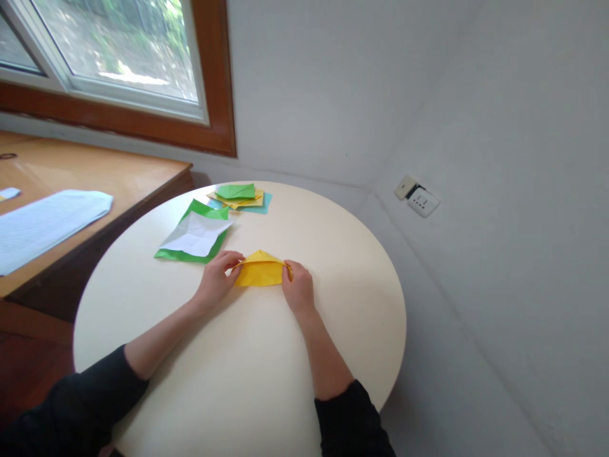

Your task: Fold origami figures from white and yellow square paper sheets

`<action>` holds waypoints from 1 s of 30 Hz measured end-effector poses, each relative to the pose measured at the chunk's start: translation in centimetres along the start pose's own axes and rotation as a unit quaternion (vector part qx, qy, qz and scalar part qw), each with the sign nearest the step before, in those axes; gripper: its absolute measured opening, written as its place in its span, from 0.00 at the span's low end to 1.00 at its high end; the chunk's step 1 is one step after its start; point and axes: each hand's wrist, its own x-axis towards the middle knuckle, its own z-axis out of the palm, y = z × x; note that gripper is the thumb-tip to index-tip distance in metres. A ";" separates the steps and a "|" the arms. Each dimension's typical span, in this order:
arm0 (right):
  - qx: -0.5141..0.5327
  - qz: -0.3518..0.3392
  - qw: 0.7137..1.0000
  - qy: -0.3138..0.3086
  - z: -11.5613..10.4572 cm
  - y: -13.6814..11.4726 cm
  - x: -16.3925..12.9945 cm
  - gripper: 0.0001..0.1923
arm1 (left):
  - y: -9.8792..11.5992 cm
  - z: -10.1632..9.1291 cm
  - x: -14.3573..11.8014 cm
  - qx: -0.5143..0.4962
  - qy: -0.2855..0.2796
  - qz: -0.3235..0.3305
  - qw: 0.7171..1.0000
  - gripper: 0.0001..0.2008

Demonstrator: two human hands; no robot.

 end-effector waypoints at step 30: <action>0.337 0.151 0.927 0.061 0.1 -0.9 0.1 0.10 | 1.5 0.7 0.1 -0.303 0.026 -0.284 0.909 0.11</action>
